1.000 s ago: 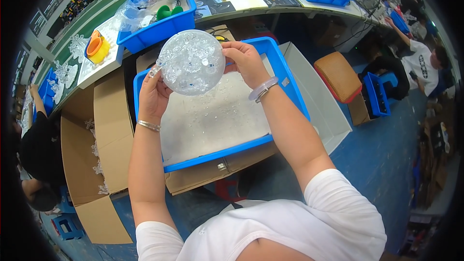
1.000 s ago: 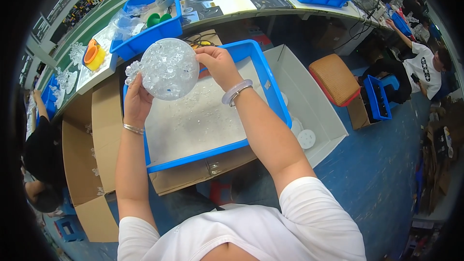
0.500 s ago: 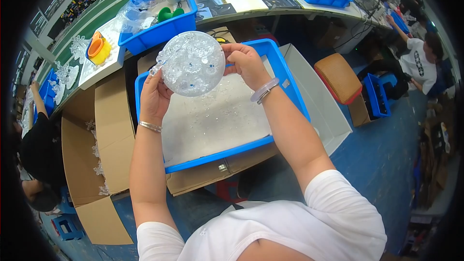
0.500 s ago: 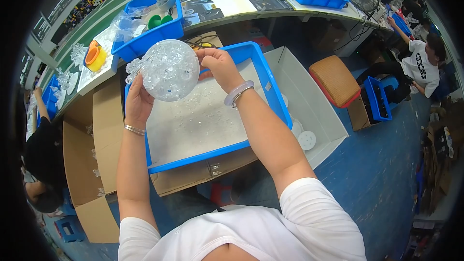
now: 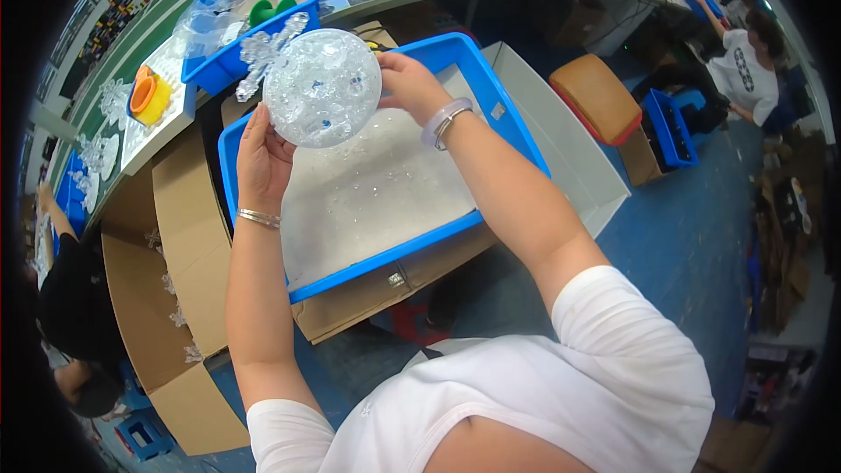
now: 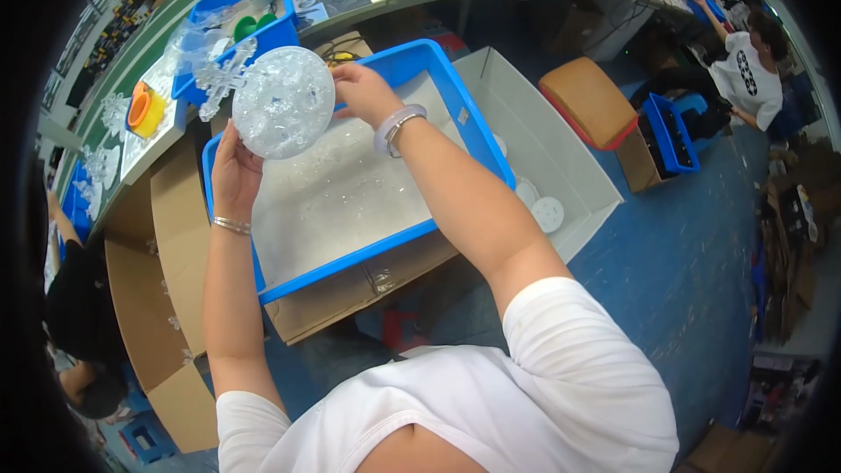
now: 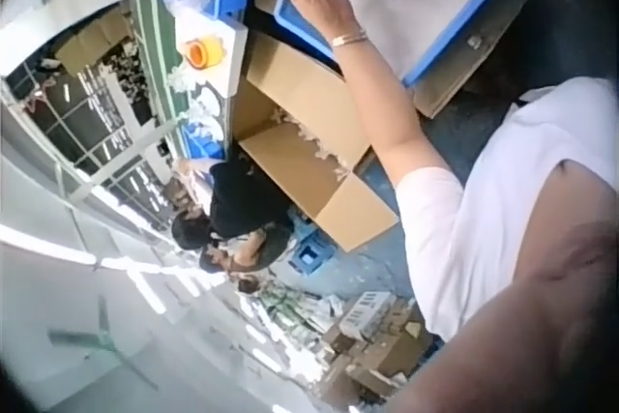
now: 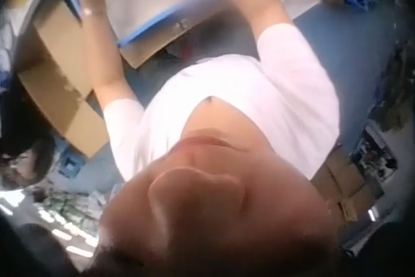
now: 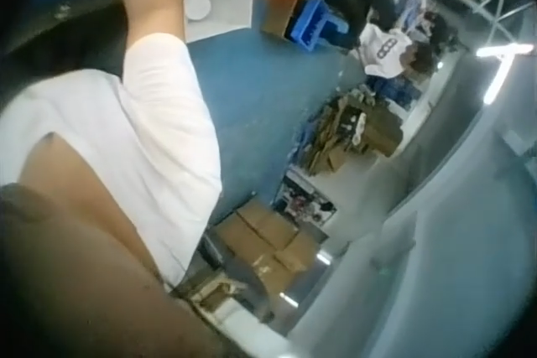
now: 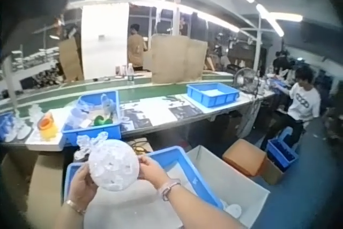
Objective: Inspecting acrylic decorative light components and placing them into a cardboard shipping box.
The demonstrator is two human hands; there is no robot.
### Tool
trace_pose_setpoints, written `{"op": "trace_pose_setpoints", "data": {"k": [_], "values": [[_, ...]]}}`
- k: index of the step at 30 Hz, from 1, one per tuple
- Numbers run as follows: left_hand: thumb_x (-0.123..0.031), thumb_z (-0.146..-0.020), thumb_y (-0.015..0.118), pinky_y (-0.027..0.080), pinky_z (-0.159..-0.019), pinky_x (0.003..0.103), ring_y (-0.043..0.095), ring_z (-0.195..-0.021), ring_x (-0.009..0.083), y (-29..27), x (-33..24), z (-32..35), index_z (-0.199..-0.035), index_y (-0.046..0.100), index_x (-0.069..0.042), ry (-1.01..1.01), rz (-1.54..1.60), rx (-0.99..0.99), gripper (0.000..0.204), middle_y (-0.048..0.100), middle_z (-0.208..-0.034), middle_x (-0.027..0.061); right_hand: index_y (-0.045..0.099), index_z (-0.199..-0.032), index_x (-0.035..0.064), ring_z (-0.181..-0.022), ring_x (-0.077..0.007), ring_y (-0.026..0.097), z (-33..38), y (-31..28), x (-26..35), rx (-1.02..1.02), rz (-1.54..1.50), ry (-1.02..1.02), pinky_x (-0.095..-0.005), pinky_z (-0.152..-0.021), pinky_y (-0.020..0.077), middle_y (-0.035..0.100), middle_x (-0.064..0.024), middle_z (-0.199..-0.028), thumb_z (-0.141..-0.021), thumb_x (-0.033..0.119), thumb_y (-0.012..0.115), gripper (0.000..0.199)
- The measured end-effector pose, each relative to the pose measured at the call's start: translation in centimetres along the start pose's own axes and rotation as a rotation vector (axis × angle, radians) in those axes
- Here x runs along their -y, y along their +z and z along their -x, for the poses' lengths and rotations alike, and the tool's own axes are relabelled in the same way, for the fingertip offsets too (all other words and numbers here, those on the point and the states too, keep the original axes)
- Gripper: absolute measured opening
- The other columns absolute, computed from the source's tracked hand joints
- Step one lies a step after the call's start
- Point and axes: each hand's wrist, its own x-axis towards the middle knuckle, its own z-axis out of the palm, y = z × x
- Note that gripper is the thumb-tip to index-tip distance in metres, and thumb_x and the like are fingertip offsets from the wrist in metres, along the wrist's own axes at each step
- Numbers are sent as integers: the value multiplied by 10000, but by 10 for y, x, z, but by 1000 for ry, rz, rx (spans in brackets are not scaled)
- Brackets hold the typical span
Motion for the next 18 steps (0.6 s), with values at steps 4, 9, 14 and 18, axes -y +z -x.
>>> {"op": "trace_pose_setpoints", "data": {"k": [4, 9, 14, 18], "values": [[-170, -848, 385, 465, -764, 278, 537, -905, 172, 4, 8, 3, -1070, 435, -6, -34, 69, 18, 281, 524, -1025, 98, 362, -1179, 124, -1063, -194, 410, 19, 14, 16, 340, -513, 9, -384, -876, 340, 413, -48, -1179, -845, 432, 197, 484], [-157, -849, 379, 439, -815, 293, 497, -973, 186, 6, 16, 2, -1100, 400, -6, -70, 142, 79, 294, 486, -1081, 107, 335, -1205, 148, -1104, -205, 369, 9, 11, 7, 470, -735, 3, -369, -904, 308, 393, -39, -1201, -804, 525, 244, 558], [-145, -847, 385, 376, -881, 302, 457, -1022, 191, 6, 19, 2, -1100, 410, -14, -170, 421, 224, 286, 477, -1098, 107, 319, -1213, 120, -1130, -220, 340, 16, 2, 21, 657, -830, -64, -369, -939, 263, 353, -53, -1234, -751, 593, 293, 662], [-157, -858, 353, 274, -953, 326, 388, -1090, 210, 8, 23, 12, -1131, 380, 11, -220, 438, 157, 322, 417, -1165, 128, 382, -1152, 137, -1151, -252, 281, 17, 17, 8, 470, -358, -438, -433, -962, 140, 356, -63, -1213, -756, 482, 375, 525]]}}
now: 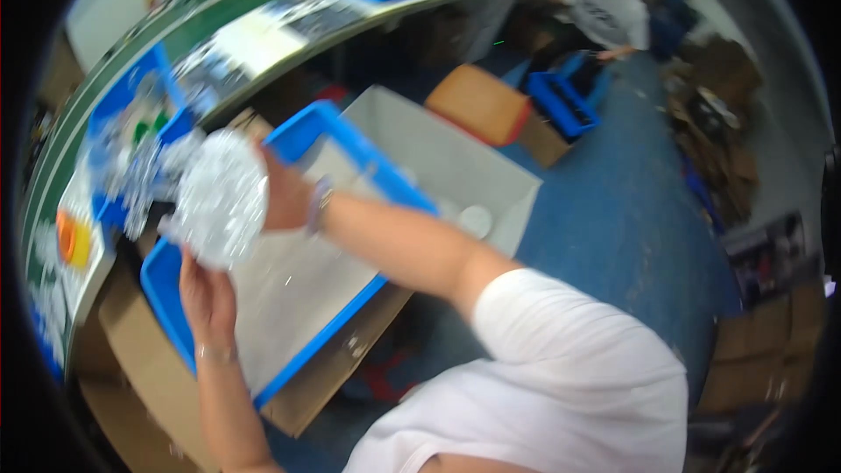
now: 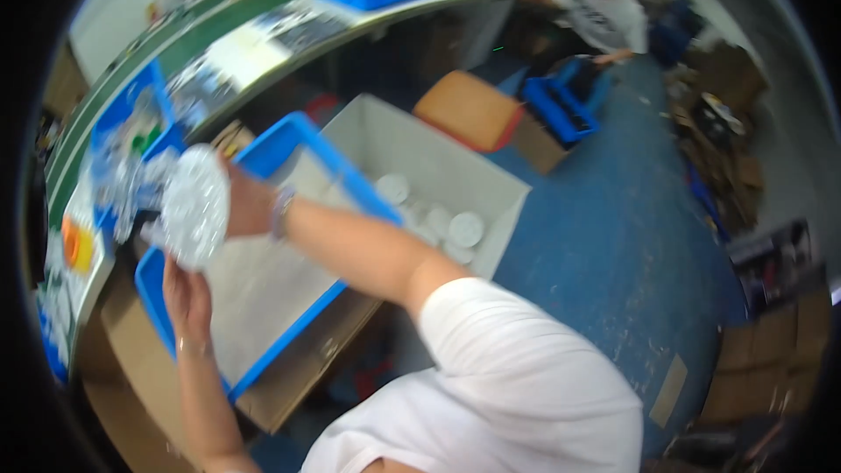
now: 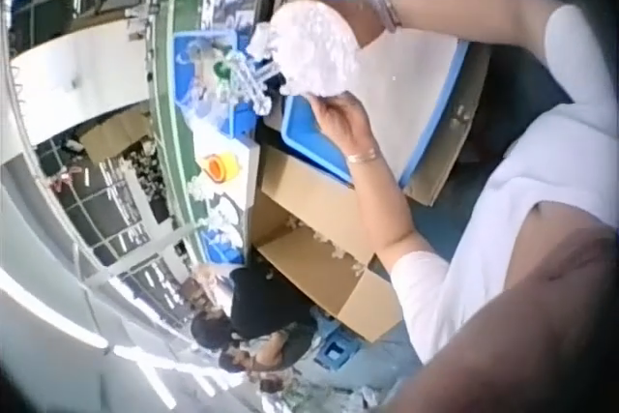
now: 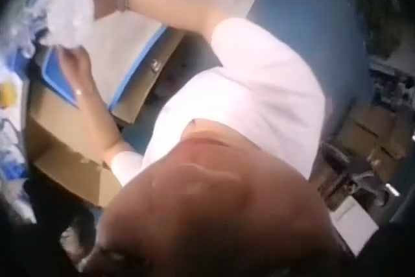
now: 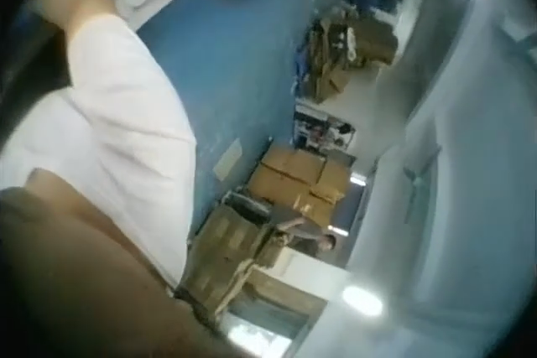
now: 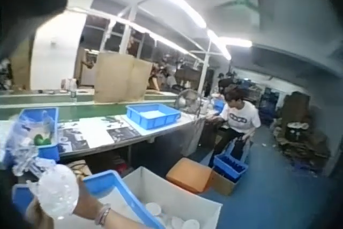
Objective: Inspecting acrylic decorative light components and placing them into a cardboard shipping box.
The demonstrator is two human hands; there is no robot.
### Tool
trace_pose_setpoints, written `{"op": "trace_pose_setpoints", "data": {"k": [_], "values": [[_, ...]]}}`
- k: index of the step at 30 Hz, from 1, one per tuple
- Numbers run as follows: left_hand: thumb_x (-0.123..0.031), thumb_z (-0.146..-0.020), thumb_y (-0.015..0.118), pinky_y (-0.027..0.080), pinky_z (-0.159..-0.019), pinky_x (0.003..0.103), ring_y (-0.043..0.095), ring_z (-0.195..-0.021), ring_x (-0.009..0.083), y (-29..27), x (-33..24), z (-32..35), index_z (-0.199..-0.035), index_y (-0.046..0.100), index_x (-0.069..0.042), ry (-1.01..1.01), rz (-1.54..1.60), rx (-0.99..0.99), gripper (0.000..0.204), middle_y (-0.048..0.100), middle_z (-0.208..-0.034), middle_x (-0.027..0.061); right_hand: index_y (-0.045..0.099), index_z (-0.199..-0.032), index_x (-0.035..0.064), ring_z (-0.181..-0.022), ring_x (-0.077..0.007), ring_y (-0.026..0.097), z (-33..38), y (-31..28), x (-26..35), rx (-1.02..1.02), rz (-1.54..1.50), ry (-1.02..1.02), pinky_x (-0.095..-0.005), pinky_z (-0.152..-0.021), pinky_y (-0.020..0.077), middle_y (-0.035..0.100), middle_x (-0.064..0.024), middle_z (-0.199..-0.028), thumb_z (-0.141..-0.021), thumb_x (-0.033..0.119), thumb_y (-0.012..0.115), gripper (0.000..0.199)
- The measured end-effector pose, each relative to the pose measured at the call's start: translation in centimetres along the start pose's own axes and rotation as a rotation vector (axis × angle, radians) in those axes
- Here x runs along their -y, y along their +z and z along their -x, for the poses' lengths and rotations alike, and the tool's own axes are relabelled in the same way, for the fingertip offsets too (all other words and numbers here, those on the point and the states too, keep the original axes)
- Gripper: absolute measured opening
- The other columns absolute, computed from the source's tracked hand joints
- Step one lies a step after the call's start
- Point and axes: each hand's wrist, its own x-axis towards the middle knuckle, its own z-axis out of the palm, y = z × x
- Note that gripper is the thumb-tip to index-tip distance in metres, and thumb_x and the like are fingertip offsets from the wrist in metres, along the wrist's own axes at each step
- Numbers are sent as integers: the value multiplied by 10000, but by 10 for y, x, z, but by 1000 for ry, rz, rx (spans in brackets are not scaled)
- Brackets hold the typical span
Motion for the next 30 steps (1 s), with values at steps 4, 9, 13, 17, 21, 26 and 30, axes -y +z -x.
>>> {"op": "trace_pose_setpoints", "data": {"k": [4, 9, 13, 17, 21, 26, 30], "values": [[-157, -868, 321, 350, -905, 319, 420, -1060, 221, -11, -3, 9, -1117, 385, 26, -119, 221, 82, 315, 422, -1151, 153, 327, -1184, 162, -1080, -250, 370, -5, 5, -7, 127, -653, 127, -420, -932, 246, 389, -66, -1178, -616, 670, 432, 770], [-181, -871, 305, 446, -802, 349, 459, -1017, 248, -8, 10, 8, -1134, 371, -2, -130, 263, 10, 325, 439, -1131, 162, 322, -1186, 180, -1044, -239, 416, 2, 6, 7, 77, -653, 191, -405, -897, 319, 421, -66, -1135, -567, 712, 435, 823], [-191, -869, 309, 445, -804, 341, 457, -1021, 248, 5, 11, 12, -1139, 369, -13, -136, 272, -61, 328, 438, -1133, 159, 314, -1188, 190, -1044, -231, 420, 2, 6, 5, 43, -640, 204, -402, -880, 343, 427, -78, -1125, -561, 724, 421, 831], [-188, -871, 302, 437, -816, 349, 441, -1040, 242, 12, 17, 14, -1159, 352, -23, -97, 271, -141, 336, 426, -1151, 143, 336, -1161, 160, -1022, -257, 413, 4, 7, 3, 45, -644, 182, -418, -896, 304, 422, -104, -1116, -564, 717, 443, 824], [-156, -875, 283, 423, -841, 331, 406, -1072, 248, 35, 20, 21, -1191, 302, -31, -134, 285, -115, 341, 352, -1215, 132, 334, -1161, 152, -1015, -275, 424, 7, 12, 5, -2, -683, 186, -421, -890, 316, 431, -130, -1104, -577, 702, 451, 811], [-200, -865, 321, 456, -797, 313, 467, -1013, 221, 30, 23, 23, -1176, 325, -63, -180, 74, 153, 340, 415, -1169, 100, 329, -1169, 153, -1006, -304, 440, 7, 11, 13, 15, -754, 145, -434, -866, 347, 438, -146, -1100, -613, 675, 443, 771], [-216, -861, 341, 481, -743, 300, 490, -985, 195, 26, 24, 19, -1159, 346, -66, -121, -33, 15, 333, 444, -1141, 86, 337, -1169, 156, -991, -307, 458, 9, 13, 20, -3, -795, 139, -436, -845, 370, 452, -158, -1090, -642, 655, 423, 731]]}}
